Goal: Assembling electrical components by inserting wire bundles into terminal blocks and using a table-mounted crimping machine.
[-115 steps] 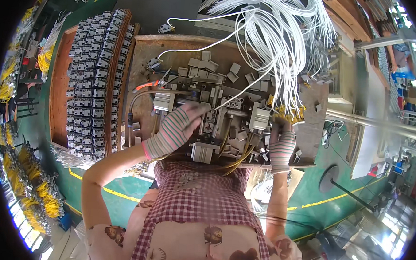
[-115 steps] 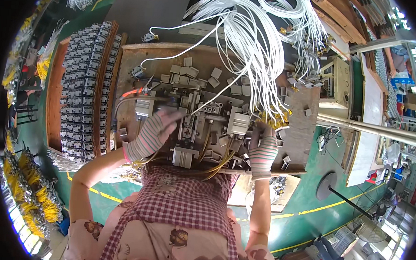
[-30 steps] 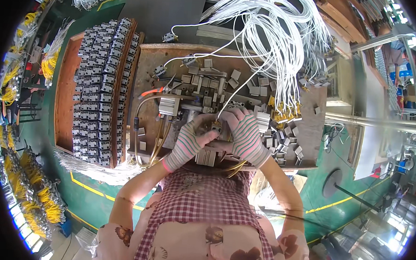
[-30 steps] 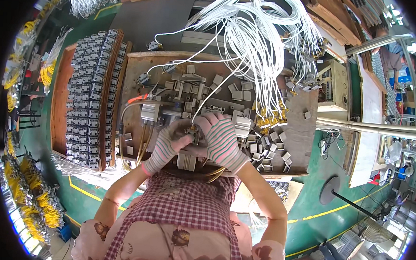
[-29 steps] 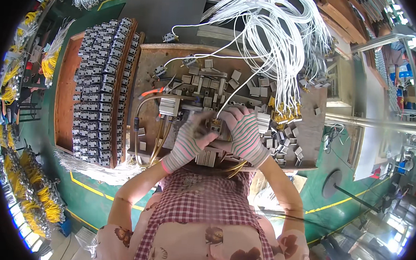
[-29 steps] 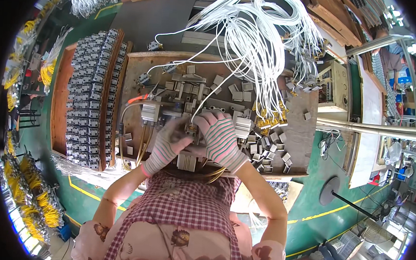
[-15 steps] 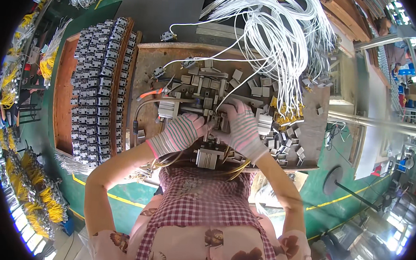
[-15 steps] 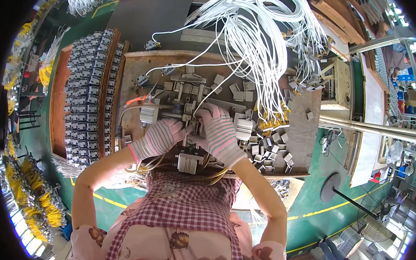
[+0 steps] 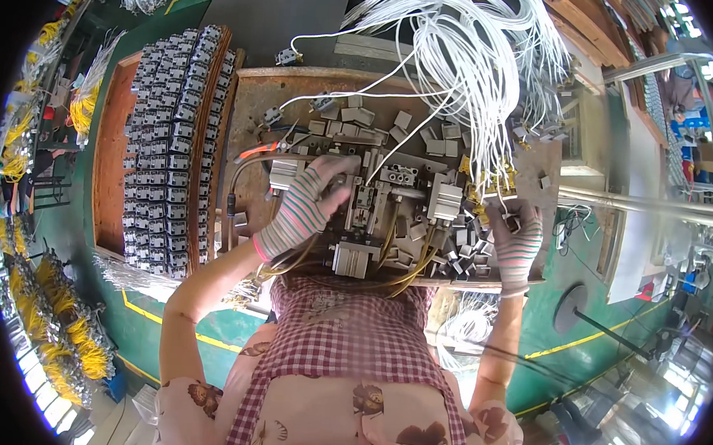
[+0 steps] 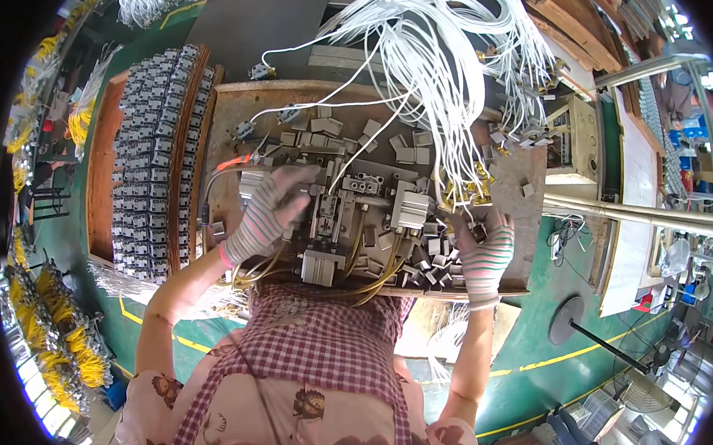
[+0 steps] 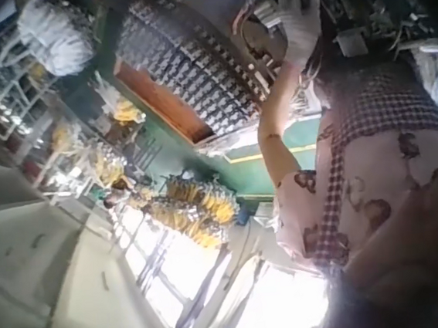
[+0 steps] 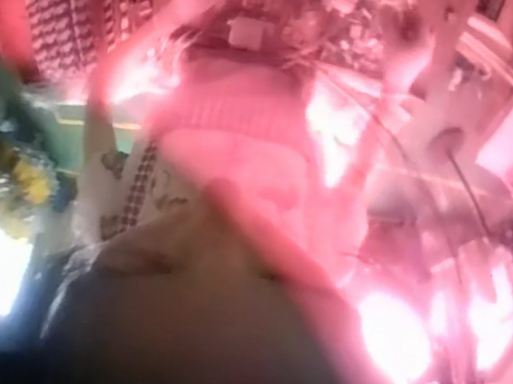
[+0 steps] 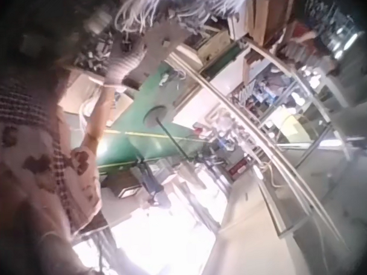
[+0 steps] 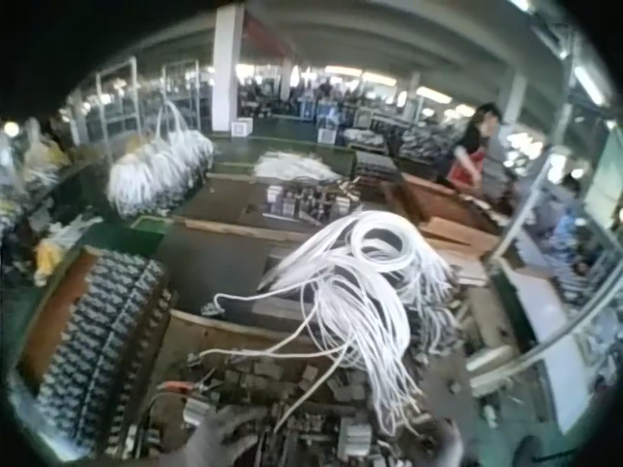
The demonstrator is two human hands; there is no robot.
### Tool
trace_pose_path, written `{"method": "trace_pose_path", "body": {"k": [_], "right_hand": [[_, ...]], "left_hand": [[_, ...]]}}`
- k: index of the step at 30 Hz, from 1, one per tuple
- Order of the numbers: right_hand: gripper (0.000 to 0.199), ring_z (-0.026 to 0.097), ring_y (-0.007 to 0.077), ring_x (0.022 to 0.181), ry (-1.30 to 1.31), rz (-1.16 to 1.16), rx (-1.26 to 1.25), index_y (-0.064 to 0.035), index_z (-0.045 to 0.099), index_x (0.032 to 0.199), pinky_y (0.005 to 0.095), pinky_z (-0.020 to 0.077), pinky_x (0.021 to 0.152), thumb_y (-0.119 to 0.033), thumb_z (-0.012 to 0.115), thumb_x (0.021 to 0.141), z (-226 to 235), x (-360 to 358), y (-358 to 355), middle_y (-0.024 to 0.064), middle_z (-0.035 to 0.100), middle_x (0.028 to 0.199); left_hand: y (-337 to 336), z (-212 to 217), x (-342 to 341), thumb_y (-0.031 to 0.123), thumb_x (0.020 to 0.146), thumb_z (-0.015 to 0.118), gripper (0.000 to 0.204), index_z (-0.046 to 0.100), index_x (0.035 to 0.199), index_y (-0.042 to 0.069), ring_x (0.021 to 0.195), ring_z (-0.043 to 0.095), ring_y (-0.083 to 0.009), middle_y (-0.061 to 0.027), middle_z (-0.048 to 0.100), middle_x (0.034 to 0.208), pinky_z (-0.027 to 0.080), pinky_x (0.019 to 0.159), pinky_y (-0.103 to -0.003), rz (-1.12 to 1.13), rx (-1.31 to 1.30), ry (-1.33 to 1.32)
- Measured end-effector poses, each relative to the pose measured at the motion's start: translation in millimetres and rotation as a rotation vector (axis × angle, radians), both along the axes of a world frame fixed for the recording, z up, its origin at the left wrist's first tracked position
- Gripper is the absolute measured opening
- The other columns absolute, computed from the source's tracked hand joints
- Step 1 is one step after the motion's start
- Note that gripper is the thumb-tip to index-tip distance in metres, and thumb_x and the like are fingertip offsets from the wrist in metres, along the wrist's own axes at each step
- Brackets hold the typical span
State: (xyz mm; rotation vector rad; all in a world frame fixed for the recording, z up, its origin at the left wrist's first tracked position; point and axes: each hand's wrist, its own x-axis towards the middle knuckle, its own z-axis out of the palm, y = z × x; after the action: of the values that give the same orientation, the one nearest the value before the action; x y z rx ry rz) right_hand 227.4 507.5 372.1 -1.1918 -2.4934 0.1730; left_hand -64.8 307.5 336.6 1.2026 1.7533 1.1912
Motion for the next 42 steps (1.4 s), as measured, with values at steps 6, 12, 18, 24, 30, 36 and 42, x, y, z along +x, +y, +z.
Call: {"method": "trace_pose_path", "body": {"k": [6, 12, 18, 24, 30, 36, 42], "right_hand": [[0.055, 0.061, 0.0163, 0.082, 0.534, 0.187, -0.649, -0.0092, 0.057, 0.118, 0.0297, 0.0488, 0.071, -0.018, 0.084, 0.071, 35, 2, -25, 0.0056, 0.063, 0.095], [0.031, 0.059, 0.0311, 0.096, -0.097, 0.31, 0.079, -0.0123, 0.062, 0.107, 0.0436, 0.0498, 0.079, -0.011, 0.071, 0.077, 18, 4, -31, 0.0094, 0.061, 0.108], [0.022, 0.067, 0.0152, 0.09, 0.87, 0.408, -1.372, -0.0004, 0.068, 0.101, 0.0275, 0.0529, 0.079, 0.007, 0.065, 0.08, 27, 5, -27, 0.0081, 0.07, 0.103], [0.032, 0.063, 0.0259, 0.098, -0.062, 0.62, -0.074, -0.0109, 0.066, 0.103, 0.0408, 0.0483, 0.09, -0.007, 0.072, 0.072, 34, -30, -33, 0.0062, 0.068, 0.103], [0.031, 0.059, 0.0243, 0.096, 0.009, 0.445, 0.216, -0.0183, 0.063, 0.096, 0.0409, 0.0428, 0.082, -0.015, 0.076, 0.067, 35, -41, -42, -0.0004, 0.064, 0.096], [0.044, 0.06, 0.0156, 0.082, 0.423, 0.105, -0.722, -0.0046, 0.063, 0.105, 0.0308, 0.0484, 0.077, -0.031, 0.082, 0.076, 25, -20, -52, 0.0044, 0.066, 0.092], [0.079, 0.068, 0.0241, 0.094, 0.728, 0.33, -1.733, 0.0012, 0.047, 0.126, 0.0351, 0.056, 0.082, -0.028, 0.089, 0.066, 15, -44, -59, 0.0172, 0.067, 0.111]], "left_hand": [[23, 3, 10, 0.027, 0.085, 0.07, 0.057, 0.05, 0.133, 0.005, 0.109, 0.058, -0.0284, -0.0188, 0.061, 0.116, 0.046, 0.094, -0.038, -0.018, 0.122, 0.137], [32, 90, -41, 0.027, 0.088, 0.066, 0.028, 0.069, 0.102, 0.004, 0.069, 0.063, -0.0124, -0.0079, 0.068, 0.077, 0.05, 0.064, -0.027, -0.166, -0.174, -0.033], [-7, 95, -211, 0.019, 0.081, 0.069, 0.024, 0.067, 0.101, 0.006, 0.092, 0.062, -0.0315, -0.0147, 0.065, 0.098, 0.05, 0.083, -0.041, 0.358, 0.249, 1.023], [-162, 21, -418, 0.05, 0.08, 0.072, 0.062, 0.066, 0.118, 0.002, 0.1, 0.064, -0.0233, -0.0093, 0.07, 0.105, 0.046, 0.092, -0.033, 0.813, -0.188, 0.259], [-185, -23, -455, 0.053, 0.076, 0.076, 0.062, 0.069, 0.115, 0.005, 0.101, 0.062, -0.0167, -0.0069, 0.069, 0.11, 0.044, 0.092, -0.031, 0.894, -0.351, 0.294], [-177, 17, -443, 0.026, 0.083, 0.076, 0.036, 0.067, 0.112, 0.006, 0.09, 0.066, -0.014, -0.0043, 0.071, 0.095, 0.051, 0.081, -0.03, 0.955, -0.032, 0.164], [-105, 117, -205, 0.058, 0.085, 0.062, 0.068, 0.049, 0.131, 0.009, 0.108, 0.059, -0.0165, -0.0072, 0.059, 0.122, 0.051, 0.082, -0.026, 0.428, 0.284, -0.286]]}}
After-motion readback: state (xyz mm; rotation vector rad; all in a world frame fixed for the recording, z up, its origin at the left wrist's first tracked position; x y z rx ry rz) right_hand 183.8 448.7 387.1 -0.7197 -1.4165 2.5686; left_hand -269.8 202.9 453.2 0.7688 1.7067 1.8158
